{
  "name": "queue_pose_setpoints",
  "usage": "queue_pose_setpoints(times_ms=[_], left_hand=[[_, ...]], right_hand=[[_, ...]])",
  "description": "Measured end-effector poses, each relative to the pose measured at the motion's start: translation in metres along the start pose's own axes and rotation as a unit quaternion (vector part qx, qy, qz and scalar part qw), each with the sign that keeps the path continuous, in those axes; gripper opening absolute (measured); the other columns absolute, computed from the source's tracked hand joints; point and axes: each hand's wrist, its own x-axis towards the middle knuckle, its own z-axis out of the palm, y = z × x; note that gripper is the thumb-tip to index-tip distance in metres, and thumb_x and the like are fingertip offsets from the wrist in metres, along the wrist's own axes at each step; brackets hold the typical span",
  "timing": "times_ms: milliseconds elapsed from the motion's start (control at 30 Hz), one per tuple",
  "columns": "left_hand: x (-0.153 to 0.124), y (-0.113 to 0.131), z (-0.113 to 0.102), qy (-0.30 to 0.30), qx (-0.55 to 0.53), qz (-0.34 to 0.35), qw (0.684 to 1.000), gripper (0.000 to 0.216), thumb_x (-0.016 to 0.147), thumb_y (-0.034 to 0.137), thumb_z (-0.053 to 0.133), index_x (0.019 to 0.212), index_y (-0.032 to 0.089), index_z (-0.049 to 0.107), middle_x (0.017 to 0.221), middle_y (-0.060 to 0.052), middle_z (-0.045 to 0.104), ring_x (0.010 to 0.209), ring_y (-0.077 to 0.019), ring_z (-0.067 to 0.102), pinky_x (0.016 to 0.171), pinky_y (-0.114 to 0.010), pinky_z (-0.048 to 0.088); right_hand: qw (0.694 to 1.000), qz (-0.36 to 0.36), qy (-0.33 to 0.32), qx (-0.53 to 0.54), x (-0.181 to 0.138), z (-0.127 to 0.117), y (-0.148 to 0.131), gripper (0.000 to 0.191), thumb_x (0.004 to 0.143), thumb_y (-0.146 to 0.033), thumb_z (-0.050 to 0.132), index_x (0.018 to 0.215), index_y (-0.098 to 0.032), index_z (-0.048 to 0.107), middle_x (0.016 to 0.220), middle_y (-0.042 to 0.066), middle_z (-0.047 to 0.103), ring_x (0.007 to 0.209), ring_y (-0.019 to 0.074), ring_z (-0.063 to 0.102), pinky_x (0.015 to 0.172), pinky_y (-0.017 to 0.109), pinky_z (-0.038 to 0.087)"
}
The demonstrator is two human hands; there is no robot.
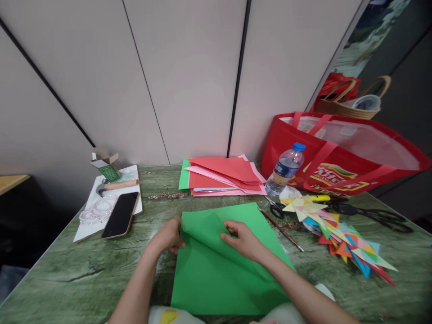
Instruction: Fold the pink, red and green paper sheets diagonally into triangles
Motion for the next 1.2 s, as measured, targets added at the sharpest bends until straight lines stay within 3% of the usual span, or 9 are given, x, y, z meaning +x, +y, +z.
queue_pose_setpoints(times_ms=[100, 233, 433, 567, 667, 733, 833, 1000, 1200], left_hand=[[-0.005, -0.003, -0.001, 0.021, 0.034, -0.012, 0.999, 0.045, 0.059, 0.001, 0.064, 0.098, 0.016, 0.049, 0.044, 0.006, 0.057, 0.047, -0.0218, 0.064, 0.044, -0.026, 0.047], [-0.005, -0.007, -0.006, 0.132, 0.091, 0.024, 0.987, 0.047, 0.053, 0.005, 0.072, 0.095, 0.014, 0.052, 0.064, -0.004, 0.066, 0.064, -0.0271, 0.067, 0.057, -0.032, 0.049], [0.01, 0.014, 0.013, 0.284, 0.111, 0.179, 0.936, 0.02, 0.085, 0.015, 0.047, 0.104, 0.016, 0.053, 0.095, -0.01, 0.064, 0.091, -0.0217, 0.062, 0.079, -0.036, 0.048], [0.017, 0.026, 0.034, 0.297, 0.126, 0.286, 0.902, 0.027, 0.084, 0.011, 0.047, 0.107, 0.02, 0.058, 0.12, -0.01, 0.055, 0.114, -0.023, 0.049, 0.094, -0.041, 0.042], [0.022, 0.028, 0.045, 0.297, 0.172, 0.354, 0.87, 0.03, 0.085, 0.01, 0.046, 0.111, 0.021, 0.057, 0.12, -0.011, 0.054, 0.116, -0.0256, 0.047, 0.094, -0.046, 0.042], [0.025, 0.026, 0.048, 0.284, 0.203, 0.383, 0.855, 0.032, 0.086, 0.01, 0.044, 0.114, 0.02, 0.056, 0.113, -0.01, 0.058, 0.112, -0.0242, 0.05, 0.093, -0.044, 0.044], [0.029, 0.024, 0.05, 0.262, 0.22, 0.391, 0.854, 0.031, 0.088, 0.012, 0.045, 0.116, 0.019, 0.056, 0.11, -0.008, 0.061, 0.108, -0.0226, 0.053, 0.094, -0.043, 0.045], [0.034, 0.018, 0.055, 0.266, 0.22, 0.399, 0.85, 0.025, 0.088, 0.019, 0.048, 0.11, 0.02, 0.061, 0.114, -0.01, 0.061, 0.114, -0.025, 0.053, 0.1, -0.05, 0.041], [0.037, 0.014, 0.06, 0.266, 0.243, 0.393, 0.846, 0.028, 0.09, 0.021, 0.047, 0.115, 0.021, 0.06, 0.124, -0.012, 0.058, 0.122, -0.0271, 0.049, 0.103, -0.053, 0.038]], right_hand=[[1.0, 0.008, -0.007, 0.012, 0.002, 0.001, 0.002, 0.021, 0.071, -0.029, 0.049, 0.063, -0.022, 0.032, 0.059, -0.007, 0.022, 0.056, 0.0094, 0.025, 0.052, 0.023, 0.02], [0.998, 0.054, 0.005, 0.012, 0.007, 0.002, 0.012, 0.023, 0.067, -0.029, 0.051, 0.06, -0.022, 0.03, 0.056, -0.009, 0.019, 0.051, 0.0084, 0.023, 0.048, 0.022, 0.02], [0.991, 0.1, 0.081, -0.034, 0.017, -0.006, 0.043, 0.027, 0.063, -0.027, 0.053, 0.055, -0.023, 0.028, 0.049, -0.01, 0.023, 0.047, 0.008, 0.025, 0.047, 0.022, 0.02], [0.986, 0.117, 0.105, -0.059, 0.02, -0.012, 0.057, 0.023, 0.062, -0.026, 0.055, 0.055, -0.023, 0.034, 0.047, -0.009, 0.029, 0.046, 0.0089, 0.03, 0.048, 0.023, 0.021], [0.984, 0.127, 0.11, -0.064, 0.018, -0.015, 0.06, 0.013, 0.063, -0.026, 0.058, 0.067, -0.021, 0.047, 0.049, -0.009, 0.036, 0.047, 0.0106, 0.037, 0.049, 0.023, 0.026], [0.982, 0.129, 0.121, -0.06, 0.017, -0.018, 0.059, 0.031, 0.064, -0.026, 0.058, 0.094, -0.018, 0.053, 0.056, -0.008, 0.045, 0.049, 0.012, 0.043, 0.05, 0.023, 0.031], [0.984, 0.109, 0.123, -0.074, 0.015, -0.022, 0.056, 0.057, 0.066, -0.024, 0.057, 0.122, -0.018, 0.046, 0.073, -0.003, 0.055, 0.05, 0.0121, 0.048, 0.051, 0.024, 0.037], [0.981, 0.04, 0.081, -0.171, 0.018, -0.031, 0.057, 0.02, 0.079, -0.029, 0.051, 0.089, -0.02, 0.066, 0.074, 0.003, 0.063, 0.058, 0.0153, 0.053, 0.058, 0.028, 0.039], [0.98, 0.046, 0.09, -0.17, 0.024, -0.033, 0.071, 0.027, 0.084, -0.035, 0.049, 0.097, -0.017, 0.065, 0.063, 0.001, 0.059, 0.053, 0.015, 0.052, 0.054, 0.026, 0.039]])
